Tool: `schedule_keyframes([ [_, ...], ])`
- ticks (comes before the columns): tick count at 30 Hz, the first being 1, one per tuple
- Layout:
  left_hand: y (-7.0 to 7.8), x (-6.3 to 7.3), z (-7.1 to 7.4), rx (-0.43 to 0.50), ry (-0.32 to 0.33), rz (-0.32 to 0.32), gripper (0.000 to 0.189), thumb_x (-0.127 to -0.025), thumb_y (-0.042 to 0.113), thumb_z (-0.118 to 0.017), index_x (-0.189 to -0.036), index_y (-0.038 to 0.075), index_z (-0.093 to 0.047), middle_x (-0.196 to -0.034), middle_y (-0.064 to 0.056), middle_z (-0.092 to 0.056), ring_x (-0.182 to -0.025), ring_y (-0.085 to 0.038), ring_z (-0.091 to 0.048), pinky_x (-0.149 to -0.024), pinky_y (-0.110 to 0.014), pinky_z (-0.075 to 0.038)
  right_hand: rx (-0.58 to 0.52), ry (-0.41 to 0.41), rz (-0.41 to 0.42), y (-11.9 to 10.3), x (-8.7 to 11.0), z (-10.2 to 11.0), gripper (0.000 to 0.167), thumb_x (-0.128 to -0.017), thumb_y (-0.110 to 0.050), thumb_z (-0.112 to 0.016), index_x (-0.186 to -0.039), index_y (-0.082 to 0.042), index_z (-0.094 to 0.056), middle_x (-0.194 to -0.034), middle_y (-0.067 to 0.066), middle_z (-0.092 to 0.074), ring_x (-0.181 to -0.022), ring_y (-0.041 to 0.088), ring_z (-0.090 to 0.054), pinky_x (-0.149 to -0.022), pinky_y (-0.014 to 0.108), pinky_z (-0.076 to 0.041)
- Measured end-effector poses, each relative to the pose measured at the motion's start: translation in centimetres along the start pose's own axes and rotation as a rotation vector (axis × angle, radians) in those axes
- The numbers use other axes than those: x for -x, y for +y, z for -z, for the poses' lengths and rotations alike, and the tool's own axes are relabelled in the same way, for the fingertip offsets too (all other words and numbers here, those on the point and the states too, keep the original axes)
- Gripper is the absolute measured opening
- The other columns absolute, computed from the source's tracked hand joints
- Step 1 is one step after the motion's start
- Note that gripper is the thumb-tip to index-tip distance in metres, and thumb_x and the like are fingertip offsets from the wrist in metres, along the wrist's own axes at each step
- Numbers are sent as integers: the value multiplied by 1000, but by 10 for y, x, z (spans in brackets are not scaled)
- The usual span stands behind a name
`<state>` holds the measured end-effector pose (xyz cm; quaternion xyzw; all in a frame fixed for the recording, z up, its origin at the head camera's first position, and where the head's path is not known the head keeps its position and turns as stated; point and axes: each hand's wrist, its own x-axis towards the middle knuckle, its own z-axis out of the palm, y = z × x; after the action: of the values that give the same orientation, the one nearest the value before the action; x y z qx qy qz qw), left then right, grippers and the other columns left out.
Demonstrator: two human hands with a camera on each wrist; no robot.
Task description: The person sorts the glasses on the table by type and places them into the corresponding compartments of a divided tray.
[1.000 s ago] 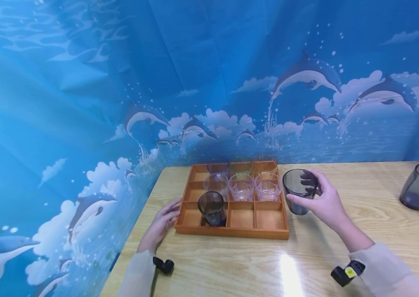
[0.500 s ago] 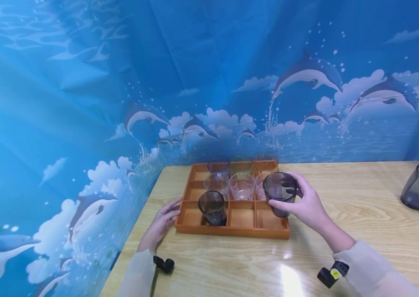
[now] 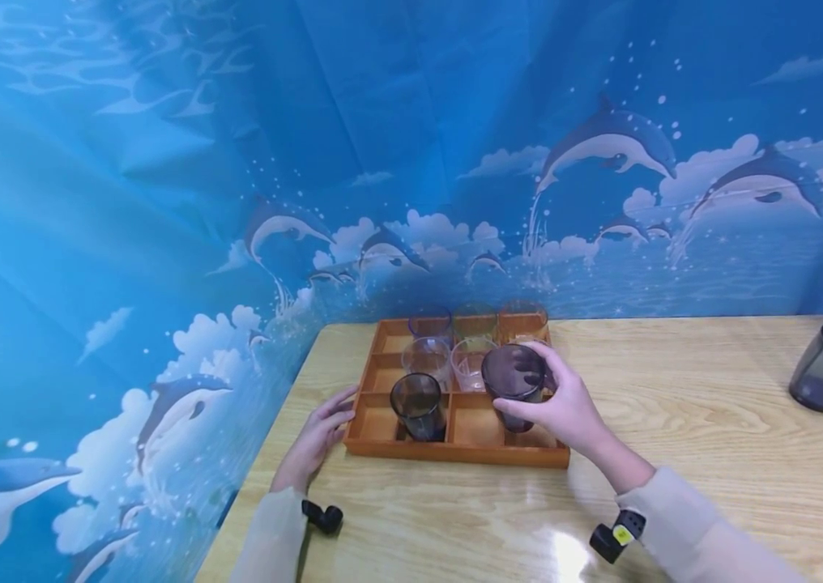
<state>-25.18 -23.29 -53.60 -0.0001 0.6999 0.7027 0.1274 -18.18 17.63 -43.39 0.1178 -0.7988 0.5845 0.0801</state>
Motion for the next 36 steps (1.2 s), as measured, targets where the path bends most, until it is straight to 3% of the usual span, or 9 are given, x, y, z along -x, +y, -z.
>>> schedule_keyframes([
  [11,0,-1,0,2,11,-1,49,-88,18,-61,-136,18,-50,-135,-8,-46,-121,-24,-41,-87,-38,-41,-100,-6,6,5,-7,-27,80,-71,-18,-82,-138,-16,-38,-126,14,-50,-108,33,-54,-78,30,-50],
  [15,3,1,0,6,-5,4,50,-89,18,-61,-138,17,-47,-137,-8,-44,-122,-23,-41,-88,-37,-41,-85,-3,6,6,-10,-35,82,-70,-21,-82,-139,-17,-39,-128,10,-49,-109,28,-53,-80,26,-48],
  [23,1,0,0,7,8,2,50,-87,19,-63,-136,19,-49,-136,-7,-45,-121,-24,-42,-89,-38,-41,-72,-28,-29,14,-11,-49,83,-71,-21,-82,-140,-14,-37,-132,9,-46,-113,27,-50,-86,32,-45],
  [31,-1,-1,0,18,4,-9,50,-89,15,-60,-137,15,-48,-136,-10,-45,-122,-24,-41,-88,-38,-42,-38,21,20,26,-11,-56,82,-67,-24,-84,-137,-13,-41,-126,9,-51,-110,24,-52,-85,21,-43],
  [36,0,-1,0,18,-6,-14,49,-89,15,-60,-137,15,-47,-137,-9,-44,-122,-24,-41,-90,-39,-41,-67,17,28,32,-9,-61,82,-66,-22,-85,-135,-10,-43,-125,11,-51,-108,27,-54,-84,26,-46],
])
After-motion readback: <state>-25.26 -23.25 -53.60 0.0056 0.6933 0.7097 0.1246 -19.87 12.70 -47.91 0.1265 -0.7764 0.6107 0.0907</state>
